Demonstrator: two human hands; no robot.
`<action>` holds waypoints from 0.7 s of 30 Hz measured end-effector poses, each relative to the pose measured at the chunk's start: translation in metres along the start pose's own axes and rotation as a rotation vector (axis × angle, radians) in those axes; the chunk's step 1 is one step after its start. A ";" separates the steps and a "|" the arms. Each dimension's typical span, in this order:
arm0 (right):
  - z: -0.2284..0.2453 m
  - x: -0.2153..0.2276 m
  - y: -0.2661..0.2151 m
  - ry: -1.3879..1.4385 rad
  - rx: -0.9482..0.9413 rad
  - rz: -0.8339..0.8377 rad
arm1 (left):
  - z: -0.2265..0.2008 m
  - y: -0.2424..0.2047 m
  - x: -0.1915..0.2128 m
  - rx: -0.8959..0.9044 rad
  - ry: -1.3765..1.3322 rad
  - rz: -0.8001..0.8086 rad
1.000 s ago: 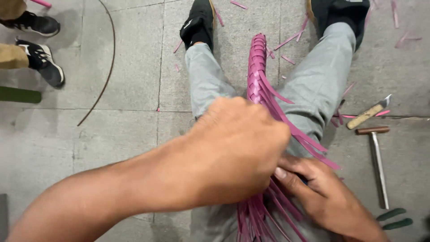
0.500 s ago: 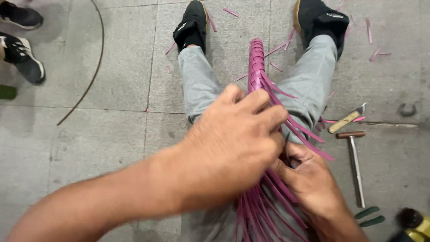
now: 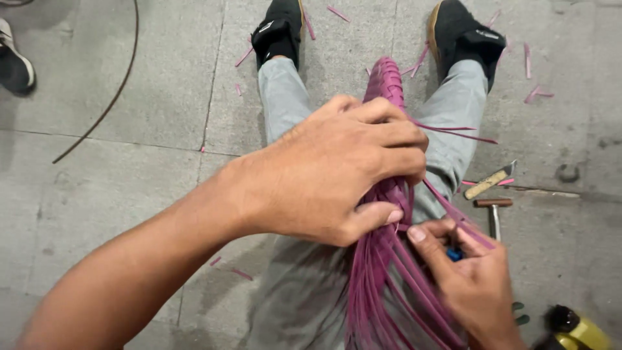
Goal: Weaving a circular purple seat base using plastic strips and hand tools.
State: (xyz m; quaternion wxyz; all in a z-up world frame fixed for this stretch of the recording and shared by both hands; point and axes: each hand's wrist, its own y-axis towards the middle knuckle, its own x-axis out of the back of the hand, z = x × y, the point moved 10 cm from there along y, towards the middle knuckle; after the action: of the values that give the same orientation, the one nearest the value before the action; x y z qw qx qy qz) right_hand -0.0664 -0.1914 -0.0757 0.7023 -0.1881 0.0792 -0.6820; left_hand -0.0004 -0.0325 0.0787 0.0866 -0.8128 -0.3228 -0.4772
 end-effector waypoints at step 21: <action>0.042 -0.018 0.022 -0.620 0.439 0.120 | 0.025 -0.039 -0.002 -0.068 -0.441 -0.174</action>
State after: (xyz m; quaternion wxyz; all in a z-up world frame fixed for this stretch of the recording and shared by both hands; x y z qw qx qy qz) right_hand -0.0319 -0.1673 -0.0480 0.7552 -0.2255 -0.2741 -0.5511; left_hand -0.0071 0.0085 0.0576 -0.0548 -0.8690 -0.3865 -0.3041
